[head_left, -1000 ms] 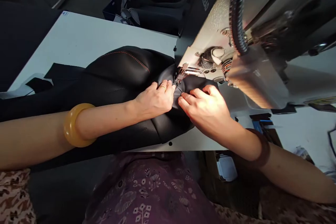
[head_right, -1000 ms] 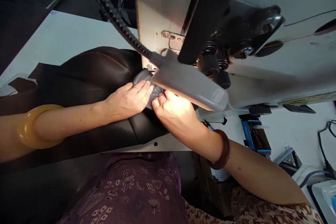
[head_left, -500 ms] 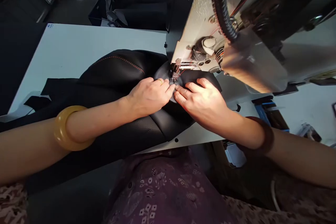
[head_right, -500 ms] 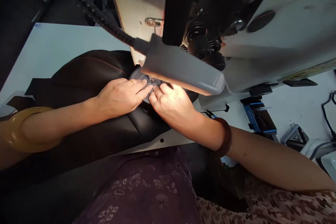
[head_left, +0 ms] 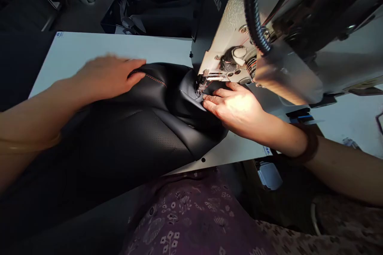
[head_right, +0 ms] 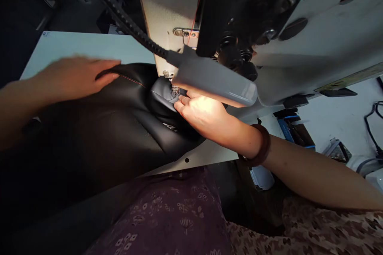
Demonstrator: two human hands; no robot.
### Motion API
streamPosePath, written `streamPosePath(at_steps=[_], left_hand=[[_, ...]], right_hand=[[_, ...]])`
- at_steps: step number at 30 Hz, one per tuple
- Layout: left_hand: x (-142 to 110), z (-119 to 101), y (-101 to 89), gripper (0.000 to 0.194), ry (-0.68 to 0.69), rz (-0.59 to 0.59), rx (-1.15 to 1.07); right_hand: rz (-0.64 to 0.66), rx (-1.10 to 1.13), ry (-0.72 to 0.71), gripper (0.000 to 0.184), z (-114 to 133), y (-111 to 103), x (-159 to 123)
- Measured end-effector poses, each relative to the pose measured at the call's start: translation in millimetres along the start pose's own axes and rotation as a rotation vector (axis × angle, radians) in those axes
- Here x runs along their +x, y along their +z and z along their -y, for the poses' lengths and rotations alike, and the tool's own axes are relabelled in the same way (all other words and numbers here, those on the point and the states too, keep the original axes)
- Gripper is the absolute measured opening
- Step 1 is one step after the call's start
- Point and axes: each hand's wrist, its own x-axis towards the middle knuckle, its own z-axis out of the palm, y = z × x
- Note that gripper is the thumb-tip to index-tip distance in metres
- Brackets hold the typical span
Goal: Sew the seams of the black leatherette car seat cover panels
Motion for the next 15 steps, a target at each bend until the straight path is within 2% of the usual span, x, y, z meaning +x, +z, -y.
streamPosePath(at_steps=[1,3,5,6,8,10,11,12,15], left_hand=[[-9,13,6.7,0.046,-0.035,0.186,-0.020],[-26,25,19.3,0.041,0.067,0.364,-0.103],[-36,23,25.4,0.048,0.237,0.434,-0.213],[-36,19,25.3,0.053,0.287,0.411,-0.238],[-26,8,20.0,0.053,0.277,0.213,-0.184],[-6,-5,13.3,0.036,0.250,-0.037,-0.044],[6,-11,11.2,0.029,0.294,-0.115,0.008],[17,-16,10.5,0.031,0.370,-0.149,0.038],[43,-28,16.7,0.032,0.656,-0.092,0.007]], right_hand=[[0.011,0.002,-0.001,0.029,0,-1,0],[0.025,0.001,0.007,0.027,-1,-2,2],[0.022,-0.009,0.020,0.028,-1,-4,5],[0.020,-0.013,0.034,0.028,0,-5,6],[0.031,-0.019,0.048,0.031,3,-7,9],[0.046,-0.026,0.053,0.034,9,-7,10],[0.048,-0.034,0.063,0.035,12,-6,10],[0.042,-0.042,0.073,0.036,16,-5,9],[-0.015,-0.038,0.114,0.040,24,2,4]])
